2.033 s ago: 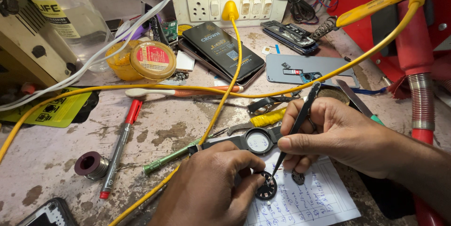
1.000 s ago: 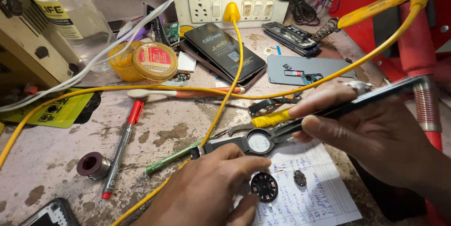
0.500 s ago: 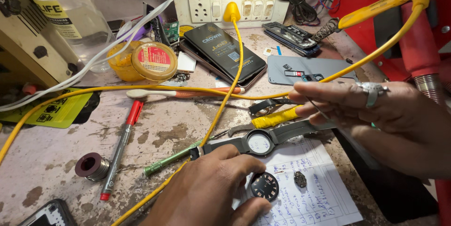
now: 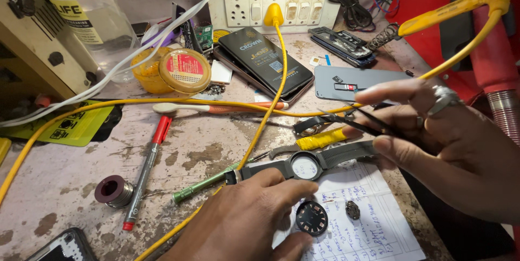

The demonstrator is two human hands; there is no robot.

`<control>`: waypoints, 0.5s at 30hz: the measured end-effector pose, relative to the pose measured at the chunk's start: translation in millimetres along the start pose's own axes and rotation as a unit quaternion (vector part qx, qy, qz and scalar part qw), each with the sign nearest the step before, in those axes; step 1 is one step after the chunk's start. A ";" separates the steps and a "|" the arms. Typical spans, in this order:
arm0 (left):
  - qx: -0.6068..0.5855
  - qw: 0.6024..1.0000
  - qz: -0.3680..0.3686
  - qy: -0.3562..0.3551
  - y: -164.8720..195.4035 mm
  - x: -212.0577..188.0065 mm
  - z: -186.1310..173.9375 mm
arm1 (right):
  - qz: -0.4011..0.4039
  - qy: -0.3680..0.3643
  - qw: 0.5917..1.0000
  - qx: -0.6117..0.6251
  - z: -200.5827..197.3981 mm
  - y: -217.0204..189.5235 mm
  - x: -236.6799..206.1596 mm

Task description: The person repairs a wristwatch at a cluttered workbench. They handle the watch dial and small components by hand, then use tweezers to position and adjust the watch hands on the dial, repeatedly picking up and setting down small parts while working over a handwritten paper.

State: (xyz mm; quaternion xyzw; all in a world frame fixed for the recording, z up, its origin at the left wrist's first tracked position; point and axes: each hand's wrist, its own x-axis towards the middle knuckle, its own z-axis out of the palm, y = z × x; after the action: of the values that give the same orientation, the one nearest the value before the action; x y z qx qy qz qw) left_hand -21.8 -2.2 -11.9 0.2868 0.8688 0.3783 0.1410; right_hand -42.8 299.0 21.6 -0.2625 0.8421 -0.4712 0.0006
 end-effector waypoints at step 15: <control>0.045 0.999 -0.011 0.024 -8.3 6.3 6.4 | -0.138 0.063 0.954 -0.258 23.5 -18.2 -18.3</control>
State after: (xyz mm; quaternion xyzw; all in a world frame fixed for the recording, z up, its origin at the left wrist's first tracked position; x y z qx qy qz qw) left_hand -27.1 0.8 -22.5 0.2743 0.8911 0.3440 0.1112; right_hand -13.1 280.8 18.5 -0.3368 0.8888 -0.2495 -0.1853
